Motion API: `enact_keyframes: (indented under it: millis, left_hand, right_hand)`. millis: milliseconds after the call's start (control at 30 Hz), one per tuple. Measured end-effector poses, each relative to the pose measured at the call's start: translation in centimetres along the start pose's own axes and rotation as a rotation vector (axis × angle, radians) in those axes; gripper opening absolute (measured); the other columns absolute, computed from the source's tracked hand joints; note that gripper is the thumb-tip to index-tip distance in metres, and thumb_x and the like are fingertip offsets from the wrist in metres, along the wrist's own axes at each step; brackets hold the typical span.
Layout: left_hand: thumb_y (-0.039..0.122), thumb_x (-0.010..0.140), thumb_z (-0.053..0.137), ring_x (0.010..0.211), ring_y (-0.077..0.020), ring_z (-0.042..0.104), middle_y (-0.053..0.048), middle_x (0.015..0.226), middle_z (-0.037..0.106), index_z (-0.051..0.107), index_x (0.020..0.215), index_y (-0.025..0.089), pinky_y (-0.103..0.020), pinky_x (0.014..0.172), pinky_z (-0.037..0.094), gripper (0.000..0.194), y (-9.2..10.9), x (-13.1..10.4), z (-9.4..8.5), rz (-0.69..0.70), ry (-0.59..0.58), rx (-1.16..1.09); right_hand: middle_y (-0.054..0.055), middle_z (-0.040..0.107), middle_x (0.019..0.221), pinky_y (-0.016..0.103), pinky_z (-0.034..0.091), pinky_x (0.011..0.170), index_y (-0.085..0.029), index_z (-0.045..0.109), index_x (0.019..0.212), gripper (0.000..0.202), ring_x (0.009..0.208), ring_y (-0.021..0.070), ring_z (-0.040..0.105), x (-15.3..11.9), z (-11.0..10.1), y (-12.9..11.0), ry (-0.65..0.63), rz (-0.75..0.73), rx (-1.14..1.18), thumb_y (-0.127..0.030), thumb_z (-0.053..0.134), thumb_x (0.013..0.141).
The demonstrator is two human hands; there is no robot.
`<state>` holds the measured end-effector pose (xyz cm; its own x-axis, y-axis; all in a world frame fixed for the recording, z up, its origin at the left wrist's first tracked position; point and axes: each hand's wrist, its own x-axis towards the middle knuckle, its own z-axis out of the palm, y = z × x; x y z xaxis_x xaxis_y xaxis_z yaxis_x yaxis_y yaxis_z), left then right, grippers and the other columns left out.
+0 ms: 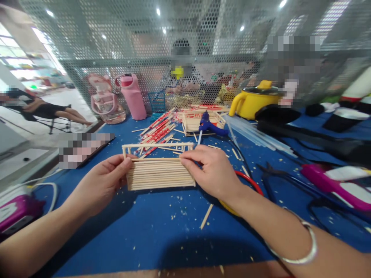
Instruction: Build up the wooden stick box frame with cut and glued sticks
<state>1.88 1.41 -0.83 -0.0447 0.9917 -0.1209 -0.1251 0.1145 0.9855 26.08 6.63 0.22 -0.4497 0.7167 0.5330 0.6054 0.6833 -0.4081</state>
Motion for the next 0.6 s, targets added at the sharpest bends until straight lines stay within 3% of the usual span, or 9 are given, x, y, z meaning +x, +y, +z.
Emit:
enact_keyframes:
  millis: [100,200,267,367,600]
  left_hand:
    - [0.043,0.075,0.069,0.056,-0.011,0.058,0.001,0.068,0.068,0.068,0.092,0.019,-0.019,0.051,0.042,0.029,0.2,0.0,-0.1,-0.025,0.024,0.036]
    - [0.042,0.073,0.071,0.06,-0.0102,0.057,0.002,0.071,0.067,0.069,0.088,0.019,-0.017,0.052,0.04,0.027,0.2,-0.1,-0.4,-0.03,0.035,0.071]
    - [0.043,0.073,0.071,0.058,-0.0087,0.053,0.002,0.07,0.065,0.069,0.088,0.019,-0.016,0.049,0.038,0.028,0.1,-0.1,-0.6,-0.023,0.054,0.112]
    - [0.044,0.073,0.071,0.051,-0.0066,0.044,0.004,0.063,0.06,0.069,0.085,0.018,-0.015,0.046,0.034,0.03,0.0,-0.1,-0.7,-0.006,0.074,0.162]
    - [0.044,0.073,0.07,0.052,-0.0072,0.045,0.004,0.063,0.06,0.068,0.08,0.019,-0.015,0.046,0.036,0.026,0.2,-0.2,-0.4,-0.006,0.084,0.195]
  right_hand:
    - [0.003,0.066,0.078,0.029,0.044,0.064,-0.022,0.071,0.089,0.018,0.07,0.0145,0.059,0.0,0.0,0.1,-0.023,0.016,0.059,-0.023,0.053,0.086]
    - [-0.002,0.054,0.068,0.027,0.042,0.057,-0.021,0.06,0.093,0.013,0.06,0.0115,0.051,-0.1,0.0,0.3,-0.012,0.114,0.196,-0.019,0.057,0.081]
    - [-0.006,0.047,0.066,0.025,0.04,0.053,-0.022,0.048,0.089,0.021,0.056,0.0096,0.046,0.0,0.1,0.6,-0.024,0.209,0.343,-0.017,0.062,0.074]
    - [-0.006,0.047,0.073,0.024,0.04,0.053,-0.024,0.036,0.081,0.035,0.061,0.0091,0.046,0.2,0.0,1.2,-0.084,0.303,0.517,-0.013,0.066,0.065]
    - [-0.003,0.052,0.072,0.027,0.043,0.057,-0.021,0.046,0.078,0.023,0.064,0.0109,0.051,0.5,0.2,1.9,-0.153,0.371,0.705,-0.027,0.067,0.072]
